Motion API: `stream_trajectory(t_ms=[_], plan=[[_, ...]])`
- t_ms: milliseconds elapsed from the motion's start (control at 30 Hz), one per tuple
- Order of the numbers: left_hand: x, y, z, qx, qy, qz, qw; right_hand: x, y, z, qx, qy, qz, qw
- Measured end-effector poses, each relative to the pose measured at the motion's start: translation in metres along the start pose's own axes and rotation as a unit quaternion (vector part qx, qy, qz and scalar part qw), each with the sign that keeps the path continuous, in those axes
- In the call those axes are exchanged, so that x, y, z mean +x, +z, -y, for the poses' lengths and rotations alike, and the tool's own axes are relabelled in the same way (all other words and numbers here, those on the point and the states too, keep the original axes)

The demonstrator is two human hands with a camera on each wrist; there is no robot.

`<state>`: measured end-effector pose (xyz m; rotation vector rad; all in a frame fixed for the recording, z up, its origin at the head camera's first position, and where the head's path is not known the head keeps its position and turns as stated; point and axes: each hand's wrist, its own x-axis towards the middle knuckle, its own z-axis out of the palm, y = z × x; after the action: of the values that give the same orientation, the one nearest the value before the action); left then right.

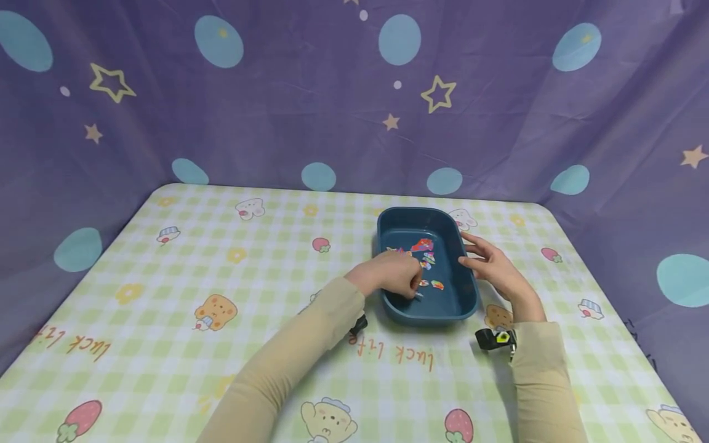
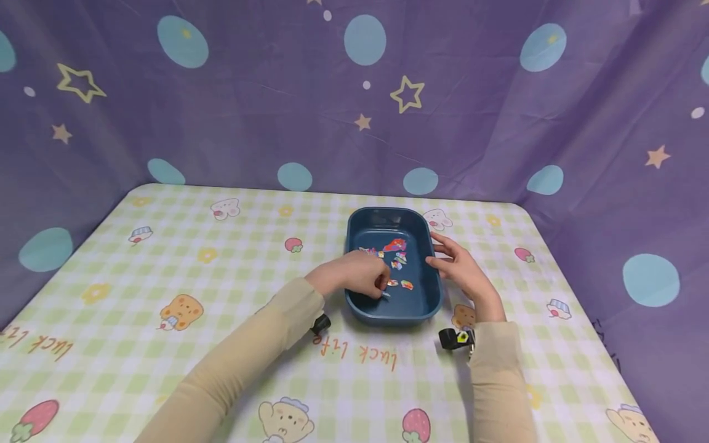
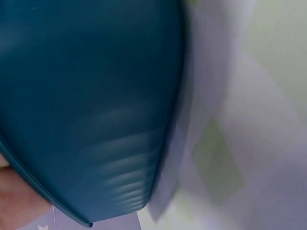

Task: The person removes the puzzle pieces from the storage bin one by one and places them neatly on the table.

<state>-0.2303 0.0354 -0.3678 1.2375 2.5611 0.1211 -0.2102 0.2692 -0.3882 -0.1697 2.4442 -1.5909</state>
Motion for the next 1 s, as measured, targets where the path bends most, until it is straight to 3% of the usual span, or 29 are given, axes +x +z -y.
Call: stream_trajectory(t_ms=[233, 400, 667, 1000], plan=[[-0.005, -0.003, 0.005, -0.059, 0.022, -0.027, 0.9976, -0.001, 0.001, 0.001, -0.012, 0.003, 0.002, 0.9999], [-0.010, -0.007, 0.009, -0.102, 0.037, -0.069, 0.9917, -0.001, 0.000, 0.000, -0.022, 0.003, 0.001, 0.9998], [-0.025, -0.018, 0.018, -0.099, 0.041, -0.149, 0.9829, -0.003, 0.001, 0.001, -0.007, 0.006, 0.007, 0.9999], [-0.044, -0.024, 0.039, -0.120, -0.006, -0.207, 0.9711, -0.003, 0.002, 0.002, -0.014, 0.006, 0.005, 0.9999]])
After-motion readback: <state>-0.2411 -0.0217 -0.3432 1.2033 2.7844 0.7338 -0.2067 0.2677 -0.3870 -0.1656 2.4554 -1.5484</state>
